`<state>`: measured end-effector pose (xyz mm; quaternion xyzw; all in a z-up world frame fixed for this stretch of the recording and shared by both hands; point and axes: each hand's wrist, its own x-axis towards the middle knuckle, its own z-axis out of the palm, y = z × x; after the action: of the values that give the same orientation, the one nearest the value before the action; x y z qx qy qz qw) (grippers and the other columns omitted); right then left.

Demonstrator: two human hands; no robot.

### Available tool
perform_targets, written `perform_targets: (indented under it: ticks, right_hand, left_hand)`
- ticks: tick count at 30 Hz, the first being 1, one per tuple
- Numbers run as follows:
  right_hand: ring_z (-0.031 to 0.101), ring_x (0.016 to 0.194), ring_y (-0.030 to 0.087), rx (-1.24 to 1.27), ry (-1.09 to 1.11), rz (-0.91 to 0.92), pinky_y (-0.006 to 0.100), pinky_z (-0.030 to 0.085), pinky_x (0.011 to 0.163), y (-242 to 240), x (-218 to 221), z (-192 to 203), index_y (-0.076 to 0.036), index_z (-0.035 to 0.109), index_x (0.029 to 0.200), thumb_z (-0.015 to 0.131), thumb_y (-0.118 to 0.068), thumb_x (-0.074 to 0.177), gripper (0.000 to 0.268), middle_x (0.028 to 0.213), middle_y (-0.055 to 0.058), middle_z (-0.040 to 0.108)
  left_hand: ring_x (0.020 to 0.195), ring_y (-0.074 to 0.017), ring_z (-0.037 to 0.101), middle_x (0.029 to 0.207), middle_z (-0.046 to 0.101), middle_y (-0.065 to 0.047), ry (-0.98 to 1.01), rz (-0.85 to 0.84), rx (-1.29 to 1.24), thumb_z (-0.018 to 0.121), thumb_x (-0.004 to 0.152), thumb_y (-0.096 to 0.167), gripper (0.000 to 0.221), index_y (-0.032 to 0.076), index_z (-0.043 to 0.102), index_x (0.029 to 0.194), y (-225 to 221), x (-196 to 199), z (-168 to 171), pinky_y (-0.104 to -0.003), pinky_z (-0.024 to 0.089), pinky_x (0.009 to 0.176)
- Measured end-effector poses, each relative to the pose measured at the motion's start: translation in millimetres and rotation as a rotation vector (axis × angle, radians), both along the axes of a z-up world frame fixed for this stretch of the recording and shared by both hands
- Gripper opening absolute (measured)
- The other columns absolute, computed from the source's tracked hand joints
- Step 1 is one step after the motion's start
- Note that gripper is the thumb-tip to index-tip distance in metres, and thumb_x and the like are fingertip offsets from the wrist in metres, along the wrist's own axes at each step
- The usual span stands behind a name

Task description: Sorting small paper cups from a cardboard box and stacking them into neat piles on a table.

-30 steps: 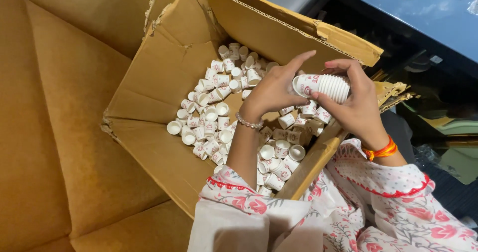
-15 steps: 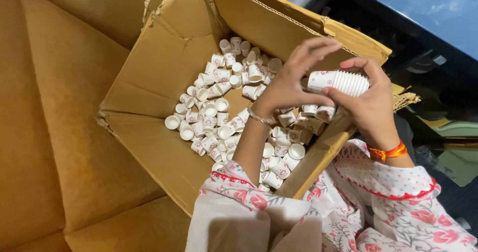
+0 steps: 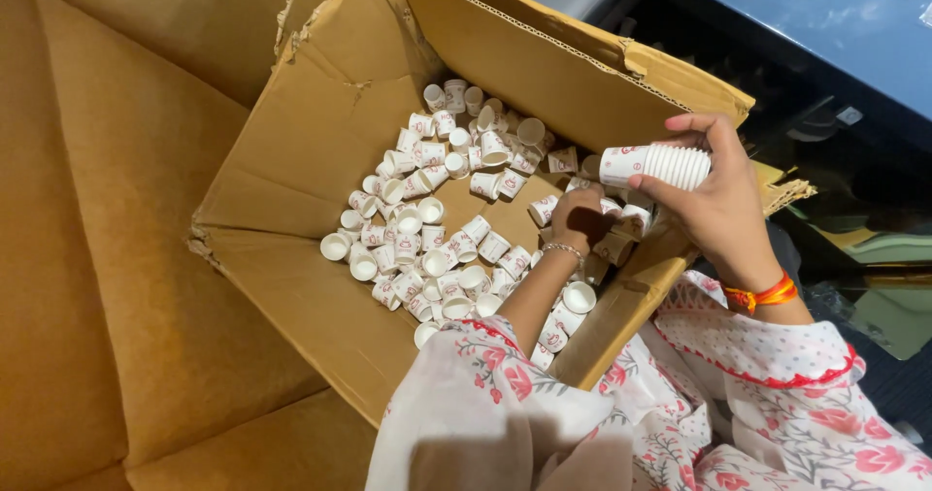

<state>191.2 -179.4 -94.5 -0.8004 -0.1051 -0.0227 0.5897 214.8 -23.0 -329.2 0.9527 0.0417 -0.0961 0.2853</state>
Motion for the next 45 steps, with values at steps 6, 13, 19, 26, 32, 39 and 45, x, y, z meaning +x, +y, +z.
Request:
perform_targets:
  ticks: [6,13,19,26,32,39,45]
  right_hand:
    - [0.067,0.099,0.014,-0.047,-0.032,-0.015,0.029,0.055,0.086,4.3,-1.2,1.5,-0.002,0.059,0.122,0.087,-0.011,0.081,0.051,0.109,0.007,0.067]
    - [0.064,0.099,0.013,0.014,-0.098,-0.071,0.028,0.053,0.087,-2.6,-4.9,-0.3,-0.002,0.061,0.117,0.087,-0.010,0.085,0.042,0.110,0.006,0.067]
    - [0.066,0.098,0.009,0.205,0.000,0.063,0.026,0.055,0.085,-10.2,-1.4,1.3,-0.006,0.061,0.113,0.085,-0.010,0.081,0.041,0.112,0.002,0.067]
    - [0.064,0.098,0.009,0.164,0.012,0.280,0.025,0.054,0.084,-11.0,5.3,10.9,-0.004,0.064,0.113,0.085,-0.006,0.080,0.039,0.109,0.002,0.067]
    - [0.068,0.086,0.011,0.206,0.266,0.343,0.026,0.056,0.073,10.2,19.0,45.2,-0.002,0.071,0.112,0.080,-0.005,0.084,0.030,0.100,0.003,0.071]
    - [0.070,0.093,0.013,0.559,0.476,0.390,0.028,0.058,0.078,31.7,26.0,13.6,-0.003,0.068,0.115,0.077,-0.001,0.081,0.036,0.107,0.007,0.071]
    - [0.071,0.098,0.013,0.549,0.465,0.276,0.028,0.058,0.086,29.1,19.1,14.3,-0.001,0.069,0.114,0.076,-0.001,0.082,0.032,0.112,0.007,0.072]
  left_hand:
    - [0.092,-0.0337,0.071,0.092,0.074,-0.016,-0.110,-0.197,-0.211,0.079,0.075,0.033,0.030,0.007,0.067,0.084,30.3,22.8,-11.8,-0.043,0.057,0.083]
    - [0.095,-0.0360,0.067,0.097,0.063,-0.015,-0.355,-0.578,-0.308,0.093,0.063,0.018,0.051,0.004,0.058,0.097,56.3,27.4,199.9,-0.044,0.056,0.082]
    - [0.105,-0.0420,0.065,0.114,0.061,-0.019,-0.345,-0.517,-0.011,0.097,0.057,0.017,0.081,0.004,0.040,0.113,43.0,3.9,258.0,-0.046,0.055,0.088]
    - [0.108,-0.0363,0.068,0.129,0.063,-0.015,-0.225,-0.602,-0.109,0.092,0.070,0.016,0.099,0.013,0.035,0.150,45.0,-10.7,298.3,-0.043,0.057,0.090]
    - [0.125,-0.0359,0.064,0.144,0.051,-0.010,-0.500,-0.660,-0.218,0.093,0.066,0.013,0.101,0.017,0.038,0.151,67.2,-16.0,317.0,-0.040,0.058,0.102]
    - [0.131,-0.0354,0.058,0.155,0.037,-0.011,-0.543,-0.673,-0.327,0.098,0.065,0.029,0.094,0.017,0.048,0.144,89.5,-3.5,309.1,-0.042,0.053,0.109]
    - [0.110,-0.0256,0.072,0.117,0.073,-0.011,-0.466,0.148,-0.435,0.082,0.083,0.042,0.052,0.007,0.069,0.119,201.8,62.4,101.5,-0.040,0.058,0.098]
